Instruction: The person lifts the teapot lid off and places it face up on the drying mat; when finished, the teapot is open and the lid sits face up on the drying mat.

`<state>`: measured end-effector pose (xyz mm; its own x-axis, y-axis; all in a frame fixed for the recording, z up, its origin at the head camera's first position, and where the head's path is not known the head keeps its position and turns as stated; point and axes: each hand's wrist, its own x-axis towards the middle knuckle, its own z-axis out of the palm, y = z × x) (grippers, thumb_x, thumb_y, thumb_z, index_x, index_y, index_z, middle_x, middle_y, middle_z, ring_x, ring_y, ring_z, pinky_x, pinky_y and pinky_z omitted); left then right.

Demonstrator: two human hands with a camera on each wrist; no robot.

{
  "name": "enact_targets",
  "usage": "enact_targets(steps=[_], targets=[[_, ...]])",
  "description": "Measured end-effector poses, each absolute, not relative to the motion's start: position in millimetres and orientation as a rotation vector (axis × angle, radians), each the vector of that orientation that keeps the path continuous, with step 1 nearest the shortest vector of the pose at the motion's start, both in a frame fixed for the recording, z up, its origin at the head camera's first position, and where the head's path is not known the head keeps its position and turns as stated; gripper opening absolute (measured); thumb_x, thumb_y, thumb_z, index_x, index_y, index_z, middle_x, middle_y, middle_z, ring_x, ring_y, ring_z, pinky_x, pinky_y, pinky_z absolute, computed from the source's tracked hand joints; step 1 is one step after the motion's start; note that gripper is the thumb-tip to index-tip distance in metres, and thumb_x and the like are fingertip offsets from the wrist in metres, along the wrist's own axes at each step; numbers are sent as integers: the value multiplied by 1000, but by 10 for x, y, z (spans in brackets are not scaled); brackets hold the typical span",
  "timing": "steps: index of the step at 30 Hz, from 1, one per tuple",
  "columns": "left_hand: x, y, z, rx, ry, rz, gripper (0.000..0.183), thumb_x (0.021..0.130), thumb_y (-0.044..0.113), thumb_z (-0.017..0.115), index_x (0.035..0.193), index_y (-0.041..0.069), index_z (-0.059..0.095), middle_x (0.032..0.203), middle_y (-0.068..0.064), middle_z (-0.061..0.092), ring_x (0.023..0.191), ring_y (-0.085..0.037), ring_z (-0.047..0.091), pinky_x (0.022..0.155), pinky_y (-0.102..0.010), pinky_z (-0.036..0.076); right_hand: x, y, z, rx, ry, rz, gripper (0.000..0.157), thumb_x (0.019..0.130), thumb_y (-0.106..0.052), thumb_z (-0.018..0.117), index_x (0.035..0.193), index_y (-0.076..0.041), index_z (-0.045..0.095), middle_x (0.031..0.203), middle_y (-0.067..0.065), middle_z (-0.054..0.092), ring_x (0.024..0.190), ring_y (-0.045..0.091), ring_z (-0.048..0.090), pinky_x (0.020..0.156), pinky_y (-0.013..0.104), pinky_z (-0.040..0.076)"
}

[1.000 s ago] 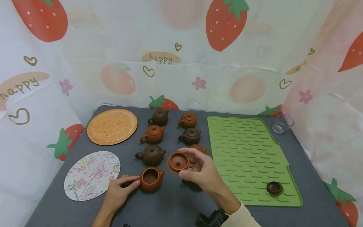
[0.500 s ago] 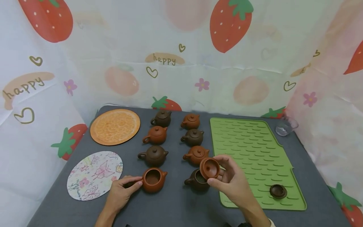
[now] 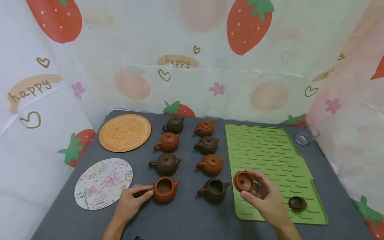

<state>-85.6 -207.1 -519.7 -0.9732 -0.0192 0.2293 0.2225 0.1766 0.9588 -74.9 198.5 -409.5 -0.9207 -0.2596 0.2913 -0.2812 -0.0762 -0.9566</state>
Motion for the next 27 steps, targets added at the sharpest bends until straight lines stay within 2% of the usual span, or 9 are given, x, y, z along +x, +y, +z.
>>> enact_targets(steps=[7, 13, 20, 27], targets=[[-881, -2075, -5198, -229, -2277, -1853, 17, 82, -6, 73, 99, -7, 73, 90, -15, 69, 83, -14, 62, 70, -22, 49, -699, 2217, -4204, 372, -2289, 1974, 55, 87, 9, 65, 138, 3, 45, 124, 15, 56, 108, 19, 60, 83, 29, 51], [-853, -2070, -5208, -178, -2272, -1881, 18, 81, -3, 75, 99, -3, 75, 91, -12, 70, 84, -14, 63, 71, -22, 48, -641, 2387, -4320, 145, -2468, 1819, 57, 89, -7, 71, 140, -3, 45, 125, 14, 56, 107, 12, 60, 83, 29, 51], [-845, -2075, -5233, -161, -2270, -1903, 19, 81, 0, 77, 100, -1, 75, 92, -11, 70, 85, -15, 63, 72, -22, 48, -606, 2554, -4484, 68, -2529, 1767, 61, 92, -14, 68, 144, -1, 39, 132, 23, 49, 106, 4, 57, 84, 29, 50], [-848, -2071, -5226, -152, -2269, -1897, 19, 80, -1, 77, 99, -1, 75, 91, -11, 70, 85, -14, 63, 72, -22, 48, -588, 2651, -4636, 51, -2578, 1682, 61, 92, -12, 67, 143, 3, 38, 129, 26, 51, 102, -2, 56, 81, 26, 51]])
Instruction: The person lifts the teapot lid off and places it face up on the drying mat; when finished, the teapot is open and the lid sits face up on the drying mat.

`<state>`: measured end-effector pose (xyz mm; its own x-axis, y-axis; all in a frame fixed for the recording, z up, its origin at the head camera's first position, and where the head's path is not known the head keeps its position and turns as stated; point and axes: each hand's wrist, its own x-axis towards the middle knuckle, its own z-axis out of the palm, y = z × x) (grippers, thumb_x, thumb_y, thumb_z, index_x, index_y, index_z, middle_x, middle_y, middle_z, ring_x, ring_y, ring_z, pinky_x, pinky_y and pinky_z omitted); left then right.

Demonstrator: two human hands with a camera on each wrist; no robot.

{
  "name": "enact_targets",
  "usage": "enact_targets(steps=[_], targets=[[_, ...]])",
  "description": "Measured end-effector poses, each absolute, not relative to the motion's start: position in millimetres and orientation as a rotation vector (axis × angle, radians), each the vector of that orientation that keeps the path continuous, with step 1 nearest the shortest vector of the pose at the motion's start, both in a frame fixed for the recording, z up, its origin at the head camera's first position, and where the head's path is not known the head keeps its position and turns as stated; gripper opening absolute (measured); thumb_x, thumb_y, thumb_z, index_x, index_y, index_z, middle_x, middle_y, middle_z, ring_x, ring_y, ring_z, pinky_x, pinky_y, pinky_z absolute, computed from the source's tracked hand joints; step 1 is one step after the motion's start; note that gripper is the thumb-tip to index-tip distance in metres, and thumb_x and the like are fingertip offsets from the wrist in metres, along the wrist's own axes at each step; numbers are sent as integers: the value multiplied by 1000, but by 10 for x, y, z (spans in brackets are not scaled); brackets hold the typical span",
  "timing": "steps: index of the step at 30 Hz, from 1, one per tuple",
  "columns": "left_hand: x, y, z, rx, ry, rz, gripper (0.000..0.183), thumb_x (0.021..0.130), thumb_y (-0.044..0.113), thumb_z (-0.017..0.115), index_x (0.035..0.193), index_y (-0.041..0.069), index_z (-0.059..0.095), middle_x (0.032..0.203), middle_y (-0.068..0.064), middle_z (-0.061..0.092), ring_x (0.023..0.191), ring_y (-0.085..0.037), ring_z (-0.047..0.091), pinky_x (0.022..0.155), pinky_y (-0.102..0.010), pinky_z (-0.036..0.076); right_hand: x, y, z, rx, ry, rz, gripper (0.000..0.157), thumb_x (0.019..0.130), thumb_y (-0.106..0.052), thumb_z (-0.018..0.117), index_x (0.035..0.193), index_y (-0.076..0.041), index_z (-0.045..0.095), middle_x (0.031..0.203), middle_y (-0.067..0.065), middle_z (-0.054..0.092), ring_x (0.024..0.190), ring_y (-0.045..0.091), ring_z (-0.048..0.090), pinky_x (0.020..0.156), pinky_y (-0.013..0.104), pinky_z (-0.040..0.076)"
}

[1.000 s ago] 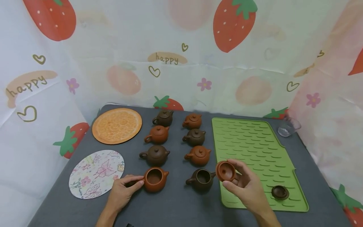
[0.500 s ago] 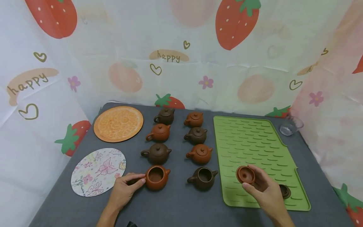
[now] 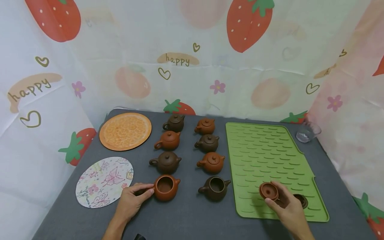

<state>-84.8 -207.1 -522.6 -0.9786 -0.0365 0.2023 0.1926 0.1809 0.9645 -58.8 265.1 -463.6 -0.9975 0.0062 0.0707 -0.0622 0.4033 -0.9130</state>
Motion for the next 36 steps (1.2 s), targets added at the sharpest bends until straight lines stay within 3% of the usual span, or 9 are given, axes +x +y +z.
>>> enact_targets(steps=[6, 11, 18, 22, 28, 36], targets=[[-850, -2069, -5230, -152, -2284, -1875, 18, 80, -2, 76, 99, -2, 75, 91, -11, 70, 83, -13, 63, 70, -22, 48, -566, 2719, -4738, 2, -2670, 1585, 59, 91, -9, 68, 141, 4, 40, 123, 26, 55, 95, -1, 59, 75, 25, 52], [-852, -2063, -5198, -150, -2302, -1845, 17, 81, -4, 75, 97, -4, 75, 90, -12, 70, 83, -13, 63, 71, -22, 48, -546, 2763, -4779, -65, -2764, 1506, 59, 92, -17, 69, 141, 1, 42, 121, 24, 55, 91, 8, 62, 71, 29, 53], [-776, -1990, -4925, -175, -2296, -1842, 16, 81, -3, 75, 96, -6, 74, 88, -13, 70, 81, -13, 62, 70, -23, 48, -541, 2788, -4822, -134, -2856, 1473, 62, 91, -21, 71, 142, 0, 42, 118, 22, 58, 87, 18, 63, 65, 31, 52], [-760, -1973, -4870, -169, -2307, -1831, 16, 81, -4, 75, 96, -6, 74, 88, -14, 70, 81, -12, 62, 70, -23, 48, -542, 2794, -4823, -112, -2906, 1406, 63, 90, -20, 71, 141, 1, 42, 121, 23, 57, 93, 25, 63, 67, 31, 52], [-757, -1970, -4861, -126, -2323, -1850, 17, 80, -5, 75, 96, -7, 74, 87, -14, 69, 80, -12, 62, 70, -23, 48, -538, 2806, -4812, -115, -3004, 1276, 65, 88, -19, 73, 141, 2, 43, 133, 27, 49, 107, 39, 56, 77, 44, 51], [-759, -1981, -4863, -150, -2290, -1886, 17, 81, -4, 75, 98, -7, 74, 88, -14, 69, 81, -13, 62, 70, -24, 48, -559, 2842, -4844, -234, -3043, 1318, 69, 85, -28, 76, 139, 0, 45, 118, 20, 58, 92, 27, 61, 67, 37, 50]])
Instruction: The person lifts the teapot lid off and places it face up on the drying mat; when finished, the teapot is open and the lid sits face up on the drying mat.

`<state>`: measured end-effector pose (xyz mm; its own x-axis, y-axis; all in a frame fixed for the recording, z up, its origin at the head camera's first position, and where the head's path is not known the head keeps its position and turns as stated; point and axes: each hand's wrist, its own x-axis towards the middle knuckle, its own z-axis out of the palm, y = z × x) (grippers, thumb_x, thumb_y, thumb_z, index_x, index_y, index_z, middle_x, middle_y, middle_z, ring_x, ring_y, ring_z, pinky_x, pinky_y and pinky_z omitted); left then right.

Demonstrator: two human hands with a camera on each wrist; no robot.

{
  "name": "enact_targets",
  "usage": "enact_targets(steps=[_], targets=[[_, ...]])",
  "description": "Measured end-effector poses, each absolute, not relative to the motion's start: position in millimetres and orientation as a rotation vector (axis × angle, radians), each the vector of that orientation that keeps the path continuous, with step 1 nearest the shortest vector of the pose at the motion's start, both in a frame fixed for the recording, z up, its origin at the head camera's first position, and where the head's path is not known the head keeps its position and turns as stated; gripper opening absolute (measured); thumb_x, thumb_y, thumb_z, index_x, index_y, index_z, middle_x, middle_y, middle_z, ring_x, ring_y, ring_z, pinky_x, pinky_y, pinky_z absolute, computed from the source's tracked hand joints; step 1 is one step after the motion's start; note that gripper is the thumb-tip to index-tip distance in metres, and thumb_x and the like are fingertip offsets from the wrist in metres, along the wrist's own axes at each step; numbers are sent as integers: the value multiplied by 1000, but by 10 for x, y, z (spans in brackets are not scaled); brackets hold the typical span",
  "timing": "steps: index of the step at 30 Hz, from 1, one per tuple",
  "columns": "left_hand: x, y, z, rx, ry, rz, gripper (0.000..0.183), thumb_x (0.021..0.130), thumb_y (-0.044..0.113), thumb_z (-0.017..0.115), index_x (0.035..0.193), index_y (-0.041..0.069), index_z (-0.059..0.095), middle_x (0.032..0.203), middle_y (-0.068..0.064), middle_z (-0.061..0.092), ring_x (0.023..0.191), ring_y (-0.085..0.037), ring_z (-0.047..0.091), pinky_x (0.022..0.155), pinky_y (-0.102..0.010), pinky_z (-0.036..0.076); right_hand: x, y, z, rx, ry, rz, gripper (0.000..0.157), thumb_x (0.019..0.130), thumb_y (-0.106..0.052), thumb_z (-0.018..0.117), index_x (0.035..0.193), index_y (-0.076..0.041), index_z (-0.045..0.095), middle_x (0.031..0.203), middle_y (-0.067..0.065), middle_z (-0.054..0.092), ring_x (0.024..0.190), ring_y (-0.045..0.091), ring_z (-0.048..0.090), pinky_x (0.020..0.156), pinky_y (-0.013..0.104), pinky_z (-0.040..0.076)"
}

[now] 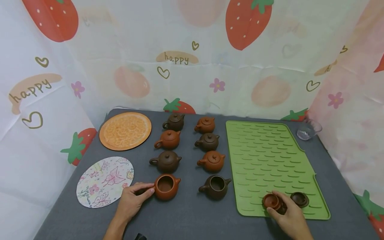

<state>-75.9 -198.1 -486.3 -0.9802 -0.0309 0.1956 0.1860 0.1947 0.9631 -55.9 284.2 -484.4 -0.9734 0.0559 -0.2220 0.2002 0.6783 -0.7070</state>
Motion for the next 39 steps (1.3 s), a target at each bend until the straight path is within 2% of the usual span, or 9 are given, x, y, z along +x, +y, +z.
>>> enact_targets(steps=[12, 17, 20, 23, 25, 29, 32, 36, 39], targets=[[-755, -1972, -4850, -151, -2301, -1881, 17, 81, -3, 75, 98, -7, 74, 89, -15, 70, 82, -15, 63, 70, -24, 49, -531, 2895, -4812, 209, 2684, -1097, 76, 81, -40, 77, 138, 1, 48, 109, 13, 62, 85, 21, 61, 67, 38, 49], [-811, -2009, -5017, -138, -2305, -1872, 17, 81, -3, 76, 97, -5, 74, 89, -13, 70, 82, -15, 62, 72, -23, 48, -529, 2914, -4804, 208, 2688, -1051, 81, 80, -44, 77, 141, -2, 44, 119, 20, 56, 89, 25, 60, 69, 41, 49], [-849, -2050, -5127, -156, -2297, -1862, 17, 80, -4, 76, 98, -4, 74, 89, -13, 70, 82, -14, 63, 72, -22, 47, -533, 2921, -4790, 187, 2698, -1032, 82, 81, -43, 76, 143, -2, 42, 120, 21, 54, 88, 25, 56, 67, 40, 45], [-864, -2081, -5141, -172, -2275, -1883, 20, 81, -3, 76, 100, -5, 73, 90, -15, 69, 81, -14, 63, 71, -22, 49, -541, 2933, -4767, 154, 2716, -1033, 80, 83, -40, 76, 143, -1, 41, 110, 16, 54, 84, 23, 50, 65, 39, 39], [-871, -2094, -5090, -174, -2257, -1901, 21, 81, -3, 75, 102, -7, 72, 91, -18, 68, 81, -15, 64, 71, -22, 50, -547, 2943, -4740, 132, 2750, -1037, 78, 84, -39, 75, 143, 0, 41, 105, 13, 53, 84, 24, 48, 66, 39, 39], [-905, -2106, -4909, -184, -2226, -1872, 22, 82, -4, 75, 103, -8, 71, 91, -17, 67, 80, -17, 64, 68, -24, 52, -554, 2940, -4622, 77, 2874, -1056, 75, 86, -38, 74, 141, 2, 44, 109, 16, 54, 90, 27, 52, 71, 42, 45], [-955, -2096, -4737, -237, -2211, -1802, 22, 82, -5, 74, 104, -4, 72, 89, -12, 67, 82, -16, 63, 70, -24, 50, -579, 2918, -4483, 26, 2940, -1131, 68, 88, -30, 74, 140, 3, 45, 111, 18, 54, 84, 26, 50, 66, 34, 42], [-1064, -2053, -4499, -371, -2194, -1768, 24, 83, -8, 72, 106, -2, 71, 88, -11, 67, 83, -16, 61, 73, -25, 49, -648, 2887, -4281, -88, 3005, -1254, 61, 89, -18, 73, 140, 0, 46, 111, 15, 53, 78, 15, 46, 59, 26, 39], [-1150, -1971, -4285, -466, -2183, -1742, 25, 82, -12, 69, 106, -5, 70, 88, -15, 66, 83, -18, 61, 72, -25, 49, -730, 2850, -4124, -228, 3074, -1299, 60, 87, -12, 74, 140, -2, 48, 113, 11, 54, 85, 7, 47, 64, 21, 40]])
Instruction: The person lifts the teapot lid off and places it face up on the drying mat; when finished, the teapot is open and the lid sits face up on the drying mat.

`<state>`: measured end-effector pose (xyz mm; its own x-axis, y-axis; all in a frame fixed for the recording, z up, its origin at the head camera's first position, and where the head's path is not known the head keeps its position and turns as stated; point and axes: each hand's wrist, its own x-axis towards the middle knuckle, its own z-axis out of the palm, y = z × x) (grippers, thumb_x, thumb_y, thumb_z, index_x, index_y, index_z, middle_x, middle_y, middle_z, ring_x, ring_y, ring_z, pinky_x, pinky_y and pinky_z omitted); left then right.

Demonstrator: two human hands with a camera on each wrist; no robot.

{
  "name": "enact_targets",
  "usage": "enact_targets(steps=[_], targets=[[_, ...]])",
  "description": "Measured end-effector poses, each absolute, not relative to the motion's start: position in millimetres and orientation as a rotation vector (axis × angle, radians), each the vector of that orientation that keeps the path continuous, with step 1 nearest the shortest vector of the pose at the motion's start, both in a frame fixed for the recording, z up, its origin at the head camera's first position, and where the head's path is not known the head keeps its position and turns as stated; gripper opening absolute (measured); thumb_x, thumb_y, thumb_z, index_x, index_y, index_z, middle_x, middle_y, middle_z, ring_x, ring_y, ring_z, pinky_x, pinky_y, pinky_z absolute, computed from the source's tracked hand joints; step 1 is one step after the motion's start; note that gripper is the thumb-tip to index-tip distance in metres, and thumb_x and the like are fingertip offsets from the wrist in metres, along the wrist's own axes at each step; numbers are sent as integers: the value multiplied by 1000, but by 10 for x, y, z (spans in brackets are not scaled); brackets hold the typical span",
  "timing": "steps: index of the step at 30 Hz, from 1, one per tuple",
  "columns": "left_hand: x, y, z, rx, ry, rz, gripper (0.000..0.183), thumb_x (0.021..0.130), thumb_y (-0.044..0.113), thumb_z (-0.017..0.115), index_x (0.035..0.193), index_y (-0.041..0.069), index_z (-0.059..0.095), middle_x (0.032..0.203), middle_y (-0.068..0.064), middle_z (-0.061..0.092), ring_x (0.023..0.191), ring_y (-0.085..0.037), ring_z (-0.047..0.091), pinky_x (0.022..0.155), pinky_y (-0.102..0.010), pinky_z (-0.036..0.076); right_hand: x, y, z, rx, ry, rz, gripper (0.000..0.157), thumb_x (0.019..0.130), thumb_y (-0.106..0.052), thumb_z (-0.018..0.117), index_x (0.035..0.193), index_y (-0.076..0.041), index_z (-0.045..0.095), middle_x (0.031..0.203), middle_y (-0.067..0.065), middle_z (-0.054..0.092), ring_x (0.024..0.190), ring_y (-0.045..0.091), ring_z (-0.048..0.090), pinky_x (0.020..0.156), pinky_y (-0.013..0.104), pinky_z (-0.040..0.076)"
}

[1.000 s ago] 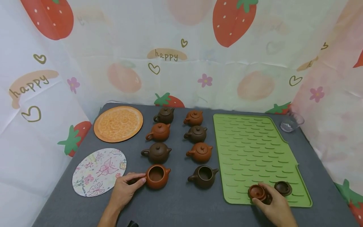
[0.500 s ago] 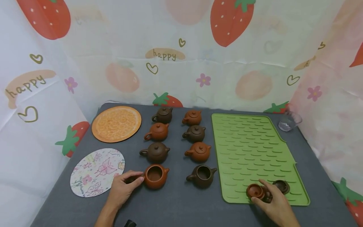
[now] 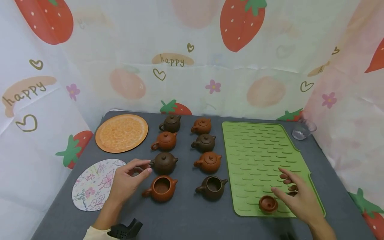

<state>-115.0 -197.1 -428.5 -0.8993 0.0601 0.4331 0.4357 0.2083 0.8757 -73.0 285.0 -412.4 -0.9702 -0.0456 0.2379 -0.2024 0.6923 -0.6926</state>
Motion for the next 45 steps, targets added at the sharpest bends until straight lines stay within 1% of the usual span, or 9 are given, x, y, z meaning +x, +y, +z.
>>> enact_targets(steps=[3, 8, 13, 19, 25, 31, 36, 40, 45], targets=[[-1208, -1854, -4066, -502, -2178, -1717, 25, 81, -14, 69, 105, -7, 69, 88, -19, 66, 82, -19, 61, 72, -26, 50, -832, 2785, -3968, 306, -2649, 1104, 59, 86, -10, 74, 140, -6, 50, 114, 7, 56, 93, 5, 47, 71, 19, 40], [-1318, -1652, -3833, -518, -2186, -1711, 24, 82, -12, 70, 105, -7, 69, 90, -20, 65, 83, -20, 60, 71, -28, 49, -1032, 2673, -3777, 418, -2620, 1109, 59, 87, -10, 74, 141, -9, 49, 114, 3, 56, 96, 6, 49, 74, 19, 40], [-1441, -1488, -3771, -547, -2187, -1713, 26, 82, -9, 71, 108, -5, 69, 94, -14, 66, 83, -22, 60, 71, -31, 50, -1244, 2563, -3699, 498, -2603, 1153, 55, 88, -10, 73, 139, -9, 52, 111, 2, 57, 96, 10, 51, 76, 20, 42], [-1575, -1290, -3742, -552, -2234, -1734, 27, 84, -6, 71, 111, -8, 68, 98, -21, 65, 84, -33, 60, 71, -39, 50, -1485, 2425, -3719, 552, -2588, 1298, 53, 88, -8, 72, 138, -8, 53, 111, 7, 59, 95, 15, 53, 76, 22, 44], [-1754, -1131, -3962, -526, -2292, -1749, 29, 85, -1, 72, 114, -7, 67, 105, -22, 64, 90, -39, 59, 74, -45, 49, -1653, 2285, -3745, 576, -2636, 1406, 49, 89, -13, 71, 136, -9, 55, 109, 8, 59, 93, 22, 54, 75, 28, 46], [-1925, -1018, -4221, -495, -2319, -1757, 29, 85, 6, 75, 113, 0, 70, 104, -15, 66, 90, -30, 61, 75, -41, 50, -1803, 2153, -3809, 604, -2690, 1523, 45, 91, -17, 70, 133, -7, 58, 109, 9, 58, 93, 24, 54, 76, 35, 47], [-1990, -905, -4308, -426, -2426, -1755, 27, 85, 11, 76, 112, 6, 72, 101, -5, 67, 90, -24, 60, 69, -38, 51, -1939, 2025, -3907, 643, -2717, 1562, 44, 91, -16, 70, 132, -6, 58, 108, 11, 58, 91, 25, 54, 74, 38, 47], [-2038, -812, -4381, -393, -2511, -1750, 27, 86, 12, 74, 113, 8, 72, 101, -7, 68, 90, -23, 59, 67, -36, 51, -2037, 1935, -4010, 659, -2755, 1558, 43, 91, -18, 70, 131, -7, 59, 105, 11, 58, 88, 26, 55, 71, 40, 47], [-2074, -737, -4459, -382, -2568, -1755, 30, 87, 10, 74, 115, 3, 70, 101, -10, 68, 88, -23, 61, 67, -36, 51, -2140, 1851, -4135, 711, -2781, 1516, 41, 90, -16, 71, 129, -4, 60, 100, 10, 60, 84, 24, 57, 67, 40, 48]])
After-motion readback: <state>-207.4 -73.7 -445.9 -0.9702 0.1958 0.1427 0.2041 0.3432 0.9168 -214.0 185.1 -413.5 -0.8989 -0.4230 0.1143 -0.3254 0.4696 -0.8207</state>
